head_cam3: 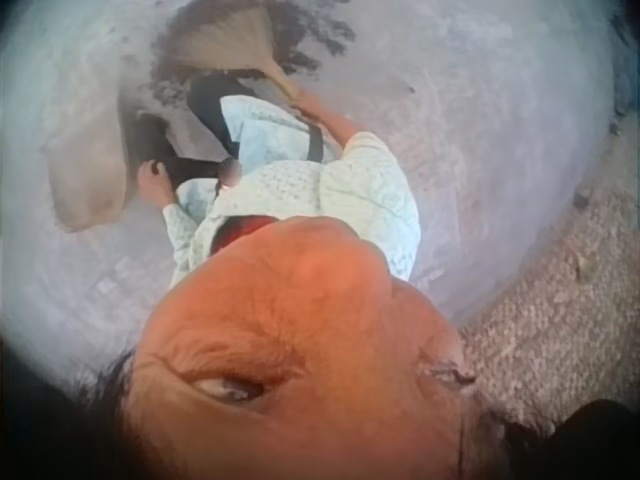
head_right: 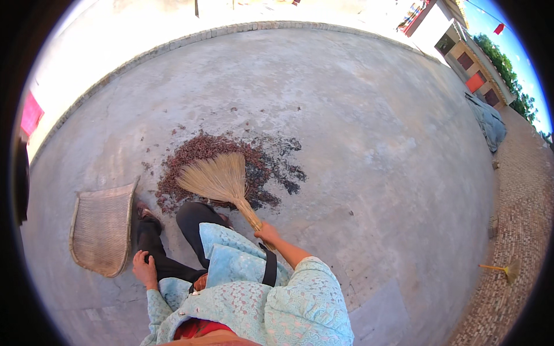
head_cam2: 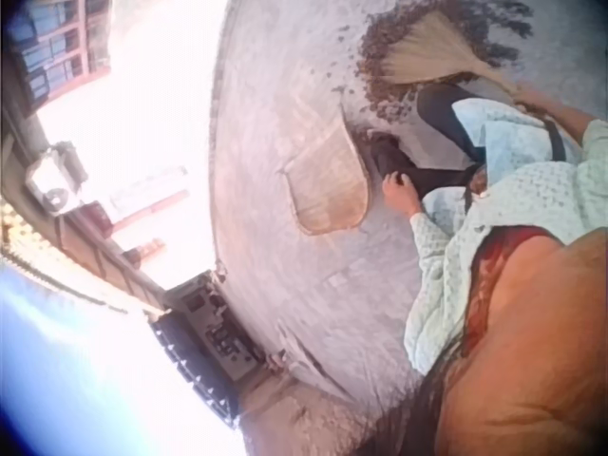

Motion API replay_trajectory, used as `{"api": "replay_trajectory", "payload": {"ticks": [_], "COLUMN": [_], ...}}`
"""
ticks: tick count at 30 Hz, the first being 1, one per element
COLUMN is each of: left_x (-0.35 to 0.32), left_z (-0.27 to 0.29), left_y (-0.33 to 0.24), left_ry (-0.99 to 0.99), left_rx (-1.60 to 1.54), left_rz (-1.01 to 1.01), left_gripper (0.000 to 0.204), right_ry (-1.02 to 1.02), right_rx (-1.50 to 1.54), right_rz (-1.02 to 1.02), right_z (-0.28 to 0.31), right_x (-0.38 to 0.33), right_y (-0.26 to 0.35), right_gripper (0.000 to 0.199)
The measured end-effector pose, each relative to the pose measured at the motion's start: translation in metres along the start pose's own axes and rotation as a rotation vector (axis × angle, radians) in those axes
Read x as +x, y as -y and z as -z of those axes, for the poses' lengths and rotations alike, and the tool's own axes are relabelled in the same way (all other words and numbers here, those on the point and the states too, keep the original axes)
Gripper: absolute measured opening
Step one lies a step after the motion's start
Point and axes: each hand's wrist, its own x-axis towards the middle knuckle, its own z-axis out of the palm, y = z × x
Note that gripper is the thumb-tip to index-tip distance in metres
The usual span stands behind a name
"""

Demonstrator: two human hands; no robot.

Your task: The person sweeps a pile of small dark particles on a concrete floor using a traditional straw broom. They occasionally pause to spread the pile with their hand and continue sweeping the material into a tighter pile.

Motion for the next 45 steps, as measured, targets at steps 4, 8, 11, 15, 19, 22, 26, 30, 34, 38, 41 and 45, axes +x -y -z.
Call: {"api": "replay_trajectory", "payload": {"ticks": [4, 8, 11, 15, 19, 22, 26, 30, 34, 38, 41, 45], "left_x": [-0.001, -0.001, -0.002, -0.001, -0.002, -0.002, -0.002, -0.002, -0.004, -0.003, -0.003, -0.002], "left_z": [-0.005, -0.004, 0.000, 0.000, -0.007, -0.005, -0.002, -0.002, -0.005, -0.003, -0.001, -0.003], "left_y": [0.005, 0.006, 0.002, -0.002, 0.009, 0.012, 0.003, 0.004, 0.006, 0.003, 0.000, 0.002], "left_ry": [-0.011, -0.012, -0.013, -0.006, -0.024, -0.011, -0.018, -0.010, -0.043, -0.052, -0.029, -0.005], "left_rx": [-0.023, -0.032, -0.029, -0.041, -0.047, -0.058, -0.027, -0.029, -0.017, -0.008, -0.014, -0.026], "left_rz": [0.010, 0.014, 0.023, 0.004, 0.005, 0.013, 0.012, -0.002, -0.003, 0.001, 0.022, 0.021], "left_gripper": [0.024, 0.023, 0.023, 0.023, 0.024, 0.024, 0.024, 0.024, 0.022, 0.022, 0.023, 0.023], "right_ry": [0.108, -0.019, -0.044, 0.050, 0.053, 0.034, -0.005, 0.049, 0.064, -0.003, -0.015, 0.046], "right_rx": [0.239, 0.226, 0.143, 0.077, 0.190, 0.253, 0.163, 0.142, 0.274, 0.204, 0.104, 0.148], "right_rz": [-0.045, 0.057, 0.067, -0.043, -0.002, 0.011, 0.012, -0.072, -0.023, 0.001, -0.035, -0.079], "right_z": [0.021, 0.044, 0.040, 0.021, 0.028, 0.040, 0.027, 0.028, 0.046, 0.048, 0.029, 0.030], "right_x": [0.001, -0.022, -0.025, -0.008, -0.010, -0.027, -0.031, -0.027, -0.032, -0.045, -0.039, -0.034], "right_y": [0.012, 0.038, 0.030, 0.002, 0.012, 0.024, -0.006, -0.018, 0.005, 0.011, -0.011, -0.015], "right_gripper": [0.044, 0.039, 0.039, 0.043, 0.045, 0.046, 0.045, 0.045, 0.043, 0.042, 0.042, 0.044]}}
